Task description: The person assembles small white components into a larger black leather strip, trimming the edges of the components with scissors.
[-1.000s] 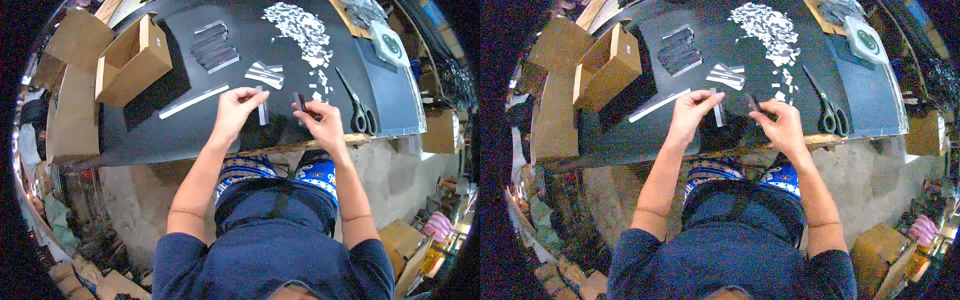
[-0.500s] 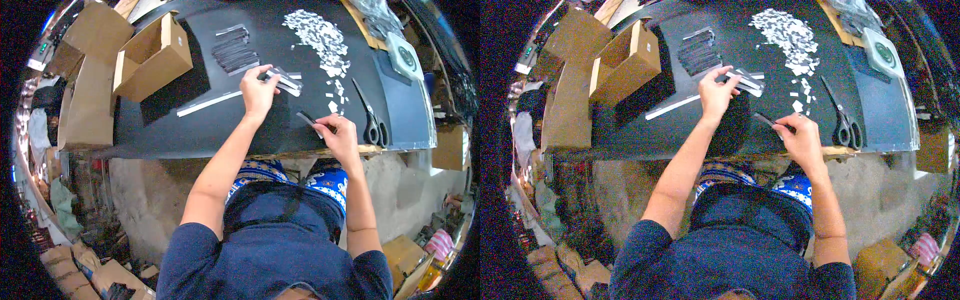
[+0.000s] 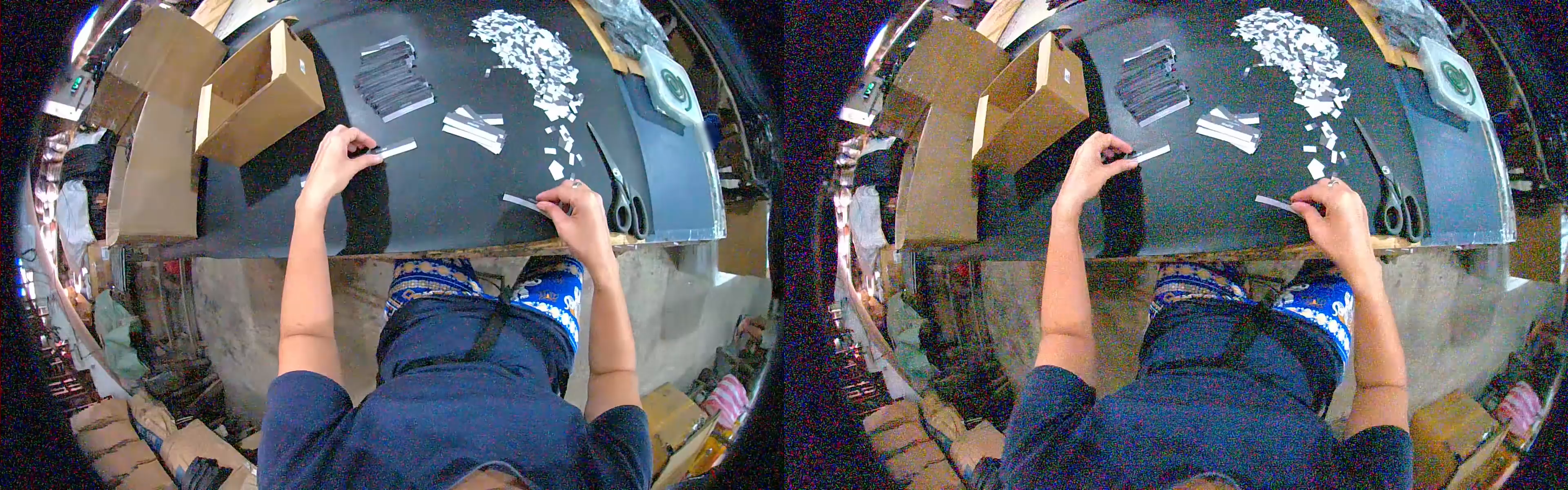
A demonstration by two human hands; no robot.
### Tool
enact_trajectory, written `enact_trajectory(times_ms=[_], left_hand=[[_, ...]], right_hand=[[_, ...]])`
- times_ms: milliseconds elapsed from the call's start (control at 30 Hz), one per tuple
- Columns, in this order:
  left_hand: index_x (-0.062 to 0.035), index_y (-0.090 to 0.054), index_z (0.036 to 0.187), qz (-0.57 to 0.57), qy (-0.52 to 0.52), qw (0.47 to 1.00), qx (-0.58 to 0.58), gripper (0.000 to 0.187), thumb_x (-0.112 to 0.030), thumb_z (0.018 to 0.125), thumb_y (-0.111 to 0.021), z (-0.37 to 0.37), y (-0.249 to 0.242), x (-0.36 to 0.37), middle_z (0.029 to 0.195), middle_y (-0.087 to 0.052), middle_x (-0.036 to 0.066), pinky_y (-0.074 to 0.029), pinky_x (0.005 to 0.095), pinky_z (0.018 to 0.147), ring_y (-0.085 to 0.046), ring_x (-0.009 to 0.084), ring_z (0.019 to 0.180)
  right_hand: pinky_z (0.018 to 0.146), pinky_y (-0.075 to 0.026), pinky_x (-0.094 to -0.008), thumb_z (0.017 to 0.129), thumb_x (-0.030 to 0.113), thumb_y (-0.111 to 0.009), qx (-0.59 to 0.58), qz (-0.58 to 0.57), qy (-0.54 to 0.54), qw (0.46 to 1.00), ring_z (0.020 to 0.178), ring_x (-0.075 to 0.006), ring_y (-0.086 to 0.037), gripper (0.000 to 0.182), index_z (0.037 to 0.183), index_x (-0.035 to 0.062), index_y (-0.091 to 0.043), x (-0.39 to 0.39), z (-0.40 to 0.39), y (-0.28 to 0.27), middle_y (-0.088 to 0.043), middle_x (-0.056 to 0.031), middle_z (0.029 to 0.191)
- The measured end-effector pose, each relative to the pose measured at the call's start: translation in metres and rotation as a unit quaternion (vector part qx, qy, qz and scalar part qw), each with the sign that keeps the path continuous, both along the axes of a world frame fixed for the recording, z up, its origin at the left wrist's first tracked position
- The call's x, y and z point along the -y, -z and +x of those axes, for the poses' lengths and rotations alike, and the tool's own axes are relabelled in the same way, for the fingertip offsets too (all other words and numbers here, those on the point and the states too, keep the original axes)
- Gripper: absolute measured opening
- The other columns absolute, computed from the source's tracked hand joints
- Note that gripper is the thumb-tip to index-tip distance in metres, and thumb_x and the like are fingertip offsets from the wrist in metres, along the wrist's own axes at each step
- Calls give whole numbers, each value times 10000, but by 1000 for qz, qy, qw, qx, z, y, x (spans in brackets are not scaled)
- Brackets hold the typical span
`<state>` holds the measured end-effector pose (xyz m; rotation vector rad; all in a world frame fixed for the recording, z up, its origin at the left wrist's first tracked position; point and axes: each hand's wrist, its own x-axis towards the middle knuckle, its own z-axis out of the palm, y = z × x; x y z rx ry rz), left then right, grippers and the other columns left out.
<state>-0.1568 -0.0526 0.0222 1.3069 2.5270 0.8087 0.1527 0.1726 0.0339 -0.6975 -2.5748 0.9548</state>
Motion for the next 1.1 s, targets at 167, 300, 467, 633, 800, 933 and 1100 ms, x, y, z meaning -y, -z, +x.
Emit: enact_trajectory(times_ms=[167, 300, 467, 633, 800, 933, 1100], left_hand=[[-47, -669, 889, -14, 44, 999, 6, 265, -173, 696, -800, -12, 5, -1, 838, -596, 70, -476, 308, 713, -569, 174, 763], [-25, -664, 844, -52, 25, 995, 81, 251, -148, 675, -802, -11, -5, -7, 775, -613, 72, -480, 310, 681, -574, 174, 723], [-7, -658, 836, -22, 43, 998, 29, 228, -96, 673, -791, -7, -1, -6, 744, -611, 73, -479, 294, 659, -578, 158, 694], [-21, -641, 855, 21, -12, 995, 98, 172, -60, 734, -757, 29, -6, -9, 793, -613, 67, -479, 285, 664, -582, 152, 714], [-11, -653, 906, 124, 48, 991, 30, 157, -9, 756, -702, 93, 2, -29, 823, -596, 103, -489, 311, 688, -618, 228, 766], [-14, -664, 888, 146, 70, 987, 12, 141, 2, 750, -687, 125, 13, -45, 822, -589, 121, -484, 334, 711, -604, 264, 784], [-17, -680, 919, 149, 48, 987, -31, 171, -22, 750, -698, 130, 12, -47, 847, -615, 111, -474, 349, 771, -601, 272, 854]], right_hand=[[693, -481, -379, 743, 96, -704, -16, 24, -5, 1000, 766, -279, -606, 79, 807, 52, -714, 0, 0, 4, -634, -100, 743], [703, -481, -382, 739, 94, -708, 0, 26, -2, 1000, 776, -276, -602, 71, 796, 52, -714, 2, -1, 5, -636, -95, 746], [724, -469, -380, 738, 63, -702, -27, 48, -9, 998, 818, -288, -581, 69, 803, 46, -711, 1, -1, 5, -634, -103, 760], [773, -456, -391, 736, 33, -689, -13, 101, -8, 995, 866, -310, -564, 180, 915, 36, -694, -11, 5, 12, -627, -133, 863], [1001, -403, -386, 762, -45, -651, -165, 37, 20, 985, 1182, -349, -507, 589, 1317, 68, -489, 6, -9, 11, -560, -183, 1219], [1119, -284, -396, 786, -142, -504, -262, -211, -15, 942, 1377, -273, -325, 748, 1466, 55, -263, 44, -28, 27, -324, -147, 1484], [1172, -81, -380, 725, -199, -334, -311, -378, -25, 872, 1459, -248, -82, 856, 1505, 59, -93, 61, -47, 31, -133, -134, 1562]])
